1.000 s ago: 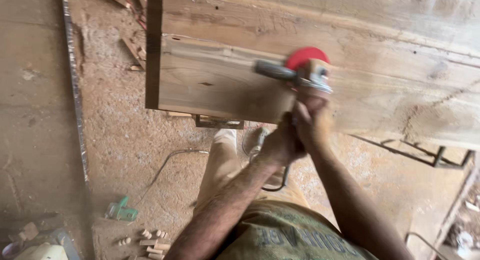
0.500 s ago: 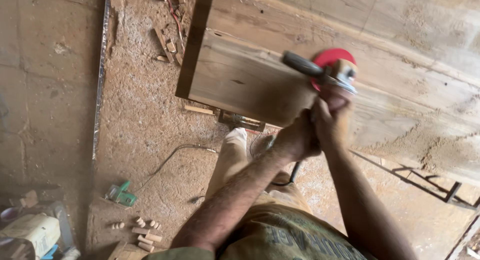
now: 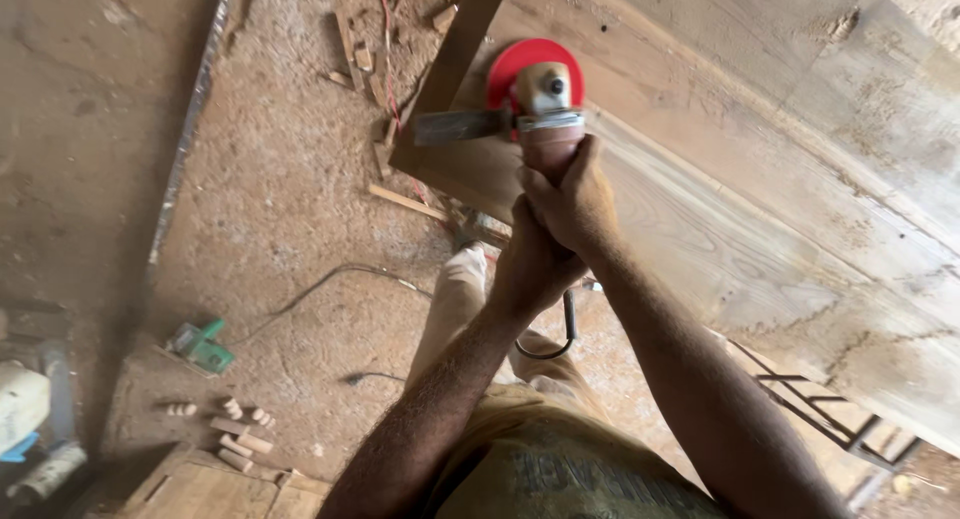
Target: The person uses an angle grinder with a sanding disc to smooth the surface of a large wooden plank. They change the sanding disc midway through the process and continue sanding the plank.
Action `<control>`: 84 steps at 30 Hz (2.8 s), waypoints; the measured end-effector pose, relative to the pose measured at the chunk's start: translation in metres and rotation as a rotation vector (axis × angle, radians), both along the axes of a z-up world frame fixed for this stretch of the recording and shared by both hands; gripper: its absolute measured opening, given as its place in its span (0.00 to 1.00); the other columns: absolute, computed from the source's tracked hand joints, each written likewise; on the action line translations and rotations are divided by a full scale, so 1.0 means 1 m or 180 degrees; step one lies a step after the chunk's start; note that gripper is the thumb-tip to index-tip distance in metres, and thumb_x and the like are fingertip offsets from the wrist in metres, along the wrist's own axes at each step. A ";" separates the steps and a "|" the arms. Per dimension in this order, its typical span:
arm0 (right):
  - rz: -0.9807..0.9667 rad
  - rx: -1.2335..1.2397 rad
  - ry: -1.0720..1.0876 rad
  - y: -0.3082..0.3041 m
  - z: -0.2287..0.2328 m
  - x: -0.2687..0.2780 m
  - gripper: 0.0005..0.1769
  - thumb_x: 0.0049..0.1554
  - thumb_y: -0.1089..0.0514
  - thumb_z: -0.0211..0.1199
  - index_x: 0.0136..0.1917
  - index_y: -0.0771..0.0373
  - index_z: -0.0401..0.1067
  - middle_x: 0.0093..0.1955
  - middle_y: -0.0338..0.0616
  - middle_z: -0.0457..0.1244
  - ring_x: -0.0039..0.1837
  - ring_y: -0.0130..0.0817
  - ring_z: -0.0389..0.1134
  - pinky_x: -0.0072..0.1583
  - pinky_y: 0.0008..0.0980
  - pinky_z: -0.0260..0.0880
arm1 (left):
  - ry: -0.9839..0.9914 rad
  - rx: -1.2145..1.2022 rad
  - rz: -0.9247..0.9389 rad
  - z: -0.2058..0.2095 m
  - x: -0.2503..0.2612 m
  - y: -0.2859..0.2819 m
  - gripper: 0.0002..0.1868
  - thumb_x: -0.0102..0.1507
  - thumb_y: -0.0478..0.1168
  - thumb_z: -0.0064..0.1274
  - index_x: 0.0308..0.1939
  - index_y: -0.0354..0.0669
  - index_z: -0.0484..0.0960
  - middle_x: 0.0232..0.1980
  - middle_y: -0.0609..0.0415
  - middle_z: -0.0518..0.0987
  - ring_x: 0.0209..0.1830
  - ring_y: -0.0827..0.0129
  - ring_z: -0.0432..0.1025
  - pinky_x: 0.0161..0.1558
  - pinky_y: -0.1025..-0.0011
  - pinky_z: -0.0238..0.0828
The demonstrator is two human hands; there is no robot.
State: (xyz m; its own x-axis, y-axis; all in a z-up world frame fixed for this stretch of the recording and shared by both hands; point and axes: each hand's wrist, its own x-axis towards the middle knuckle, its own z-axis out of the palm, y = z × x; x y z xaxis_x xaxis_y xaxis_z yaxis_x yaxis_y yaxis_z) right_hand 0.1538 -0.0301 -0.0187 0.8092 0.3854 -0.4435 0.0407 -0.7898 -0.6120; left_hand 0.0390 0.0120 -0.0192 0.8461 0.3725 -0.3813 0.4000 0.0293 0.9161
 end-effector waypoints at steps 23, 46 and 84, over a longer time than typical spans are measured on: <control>-0.1311 0.0098 -0.0182 -0.248 -0.016 -0.103 0.41 0.60 0.47 0.64 0.72 0.73 0.49 0.56 0.60 0.66 0.52 0.46 0.71 0.51 0.45 0.73 | -0.0152 0.0427 -0.1810 0.007 -0.065 -0.167 0.49 0.55 0.51 0.66 0.70 0.31 0.57 0.62 0.31 0.69 0.51 0.45 0.76 0.43 0.55 0.80; -0.0293 -0.0016 0.0108 -0.080 -0.008 -0.113 0.39 0.57 0.46 0.67 0.67 0.71 0.51 0.54 0.66 0.68 0.54 0.60 0.72 0.56 0.54 0.73 | -0.0233 0.2092 -0.1235 -0.005 -0.097 -0.061 0.45 0.62 0.50 0.62 0.70 0.28 0.52 0.59 0.33 0.69 0.48 0.56 0.75 0.44 0.62 0.81; -0.1040 -0.0095 -0.0082 -0.034 -0.008 -0.026 0.41 0.54 0.44 0.68 0.66 0.71 0.53 0.51 0.68 0.68 0.52 0.61 0.72 0.53 0.53 0.73 | -0.0849 0.1118 -0.1345 -0.015 -0.001 0.004 0.44 0.61 0.48 0.65 0.66 0.24 0.56 0.54 0.30 0.69 0.48 0.48 0.76 0.42 0.61 0.82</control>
State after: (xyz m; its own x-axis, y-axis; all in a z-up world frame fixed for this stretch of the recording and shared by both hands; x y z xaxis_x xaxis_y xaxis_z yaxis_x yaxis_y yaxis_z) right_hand 0.1275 -0.0644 -0.0272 0.8990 0.0907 -0.4284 -0.2026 -0.7812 -0.5905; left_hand 0.0380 0.0160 -0.0337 0.9975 0.0489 -0.0511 0.0666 -0.4038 0.9124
